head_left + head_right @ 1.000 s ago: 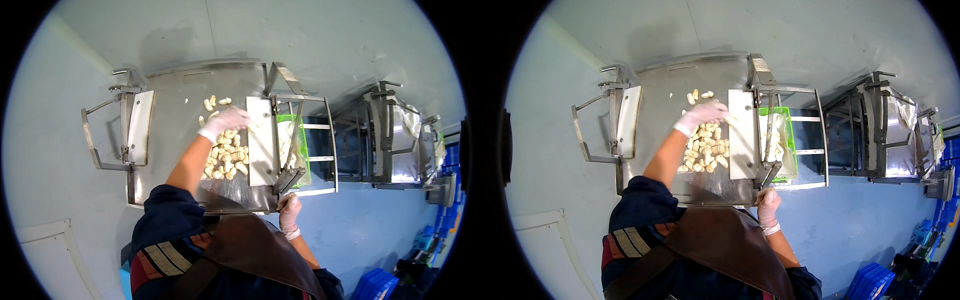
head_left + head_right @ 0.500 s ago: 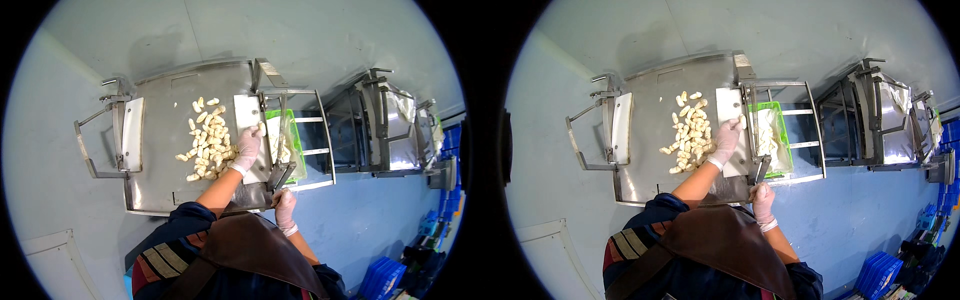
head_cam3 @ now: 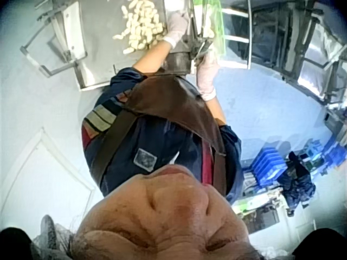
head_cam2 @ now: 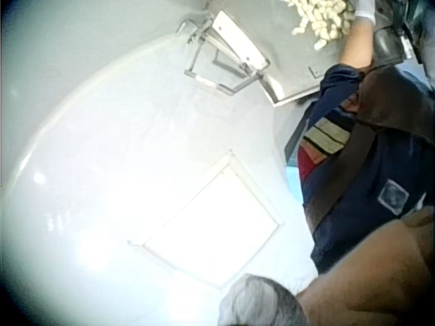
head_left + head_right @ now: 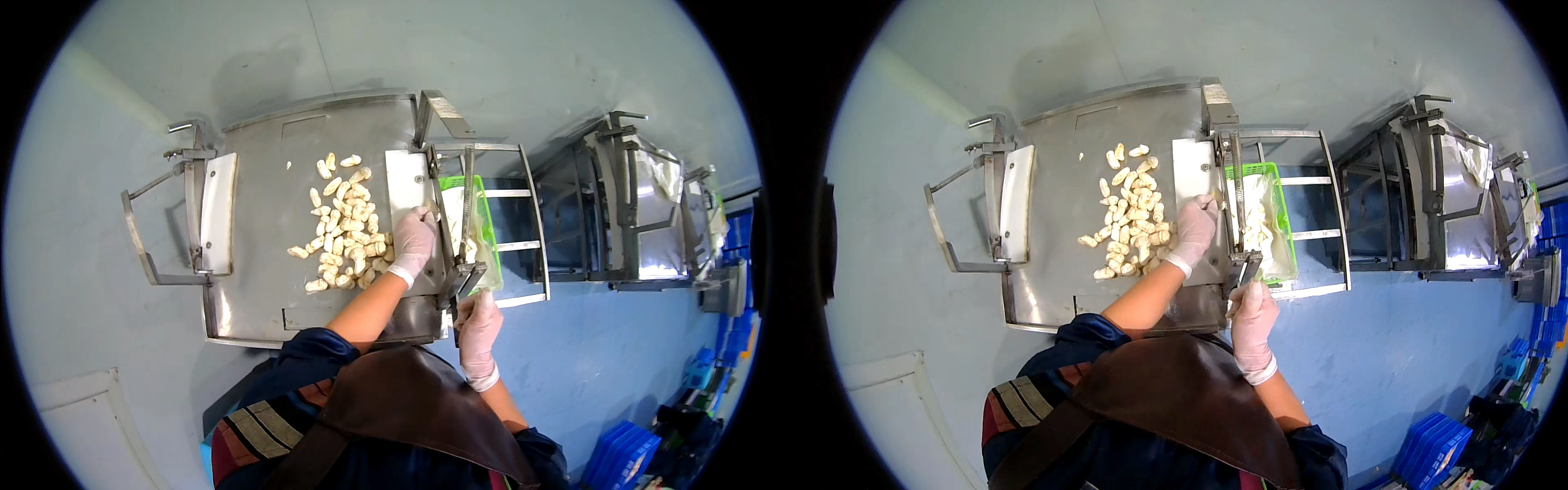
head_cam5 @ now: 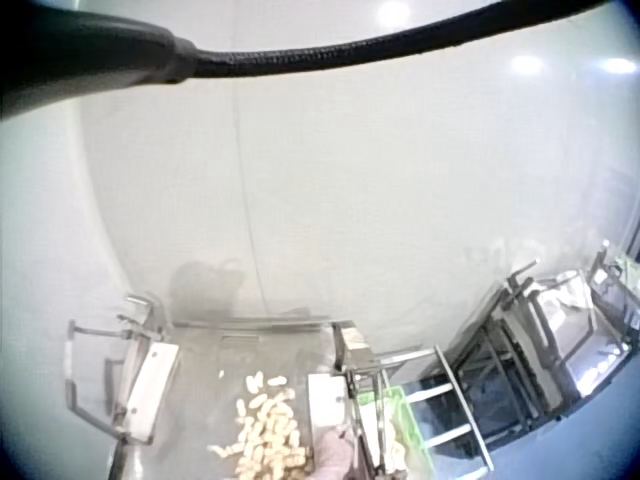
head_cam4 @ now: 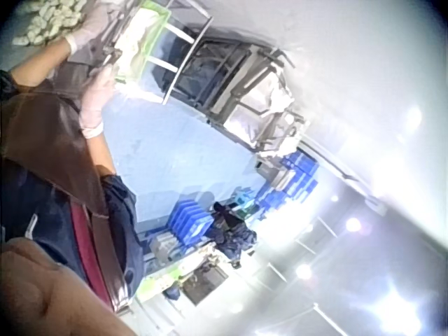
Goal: The person uses a manual lever-operated cutter to slice small pieces of dough from a pile on a stainless steel table. They repeatedly pick up dough pieces, place them on the cutting board, and press the lever to cut them into smaller segments.
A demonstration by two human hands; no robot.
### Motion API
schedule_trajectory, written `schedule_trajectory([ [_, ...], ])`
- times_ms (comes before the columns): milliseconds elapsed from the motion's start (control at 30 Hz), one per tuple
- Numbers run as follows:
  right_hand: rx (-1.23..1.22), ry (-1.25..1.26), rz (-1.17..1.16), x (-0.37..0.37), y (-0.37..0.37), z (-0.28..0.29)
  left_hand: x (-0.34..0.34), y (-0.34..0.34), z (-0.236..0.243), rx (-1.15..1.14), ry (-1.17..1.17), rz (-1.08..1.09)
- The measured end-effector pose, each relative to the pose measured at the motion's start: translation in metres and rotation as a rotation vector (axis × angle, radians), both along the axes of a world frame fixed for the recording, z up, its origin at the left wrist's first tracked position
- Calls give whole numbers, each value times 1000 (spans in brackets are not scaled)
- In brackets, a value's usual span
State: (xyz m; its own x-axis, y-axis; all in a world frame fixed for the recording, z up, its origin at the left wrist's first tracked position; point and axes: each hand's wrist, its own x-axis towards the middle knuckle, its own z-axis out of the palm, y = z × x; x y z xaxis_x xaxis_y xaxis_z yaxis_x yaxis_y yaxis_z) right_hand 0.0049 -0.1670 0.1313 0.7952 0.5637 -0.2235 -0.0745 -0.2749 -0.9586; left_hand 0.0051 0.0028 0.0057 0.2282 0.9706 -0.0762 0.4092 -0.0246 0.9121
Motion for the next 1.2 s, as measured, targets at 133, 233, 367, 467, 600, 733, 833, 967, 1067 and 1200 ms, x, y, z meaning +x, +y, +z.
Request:
schedule_trajectory([
  [133, 68, -45, -13, -10, -30, -67, 5, -6, 6, -39, 5, -28],
  [233, -50, 34, 51, 1, -8, 0, -4, -1, 4, 68, 91, -77],
  [367, 4, -13, 30, -2, -6, -5, -7, -2, 2, 125, 135, -159],
  [467, 47, -40, -5, -11, -26, -52, -3, -6, 20, 204, 340, -299],
  [600, -28, 90, 13, 5, 12, 32, -13, -5, 1, 304, 385, -316],
  [733, 111, 33, -4, -7, -24, -46, -5, -6, 3, 322, 312, -321],
  [833, 87, 39, -4, -8, -22, -36, -8, -6, 7, 279, 303, -352],
  [967, 4, 87, 6, 0, 1, 12, -14, -8, 5, 301, 337, -378],
  [1067, 87, -75, 48, -10, -18, -43, -9, -8, 4, 318, 305, -360],
  [1200, -52, -21, 15, 0, -2, 1, -13, -6, 0, 342, 356, -373],
])
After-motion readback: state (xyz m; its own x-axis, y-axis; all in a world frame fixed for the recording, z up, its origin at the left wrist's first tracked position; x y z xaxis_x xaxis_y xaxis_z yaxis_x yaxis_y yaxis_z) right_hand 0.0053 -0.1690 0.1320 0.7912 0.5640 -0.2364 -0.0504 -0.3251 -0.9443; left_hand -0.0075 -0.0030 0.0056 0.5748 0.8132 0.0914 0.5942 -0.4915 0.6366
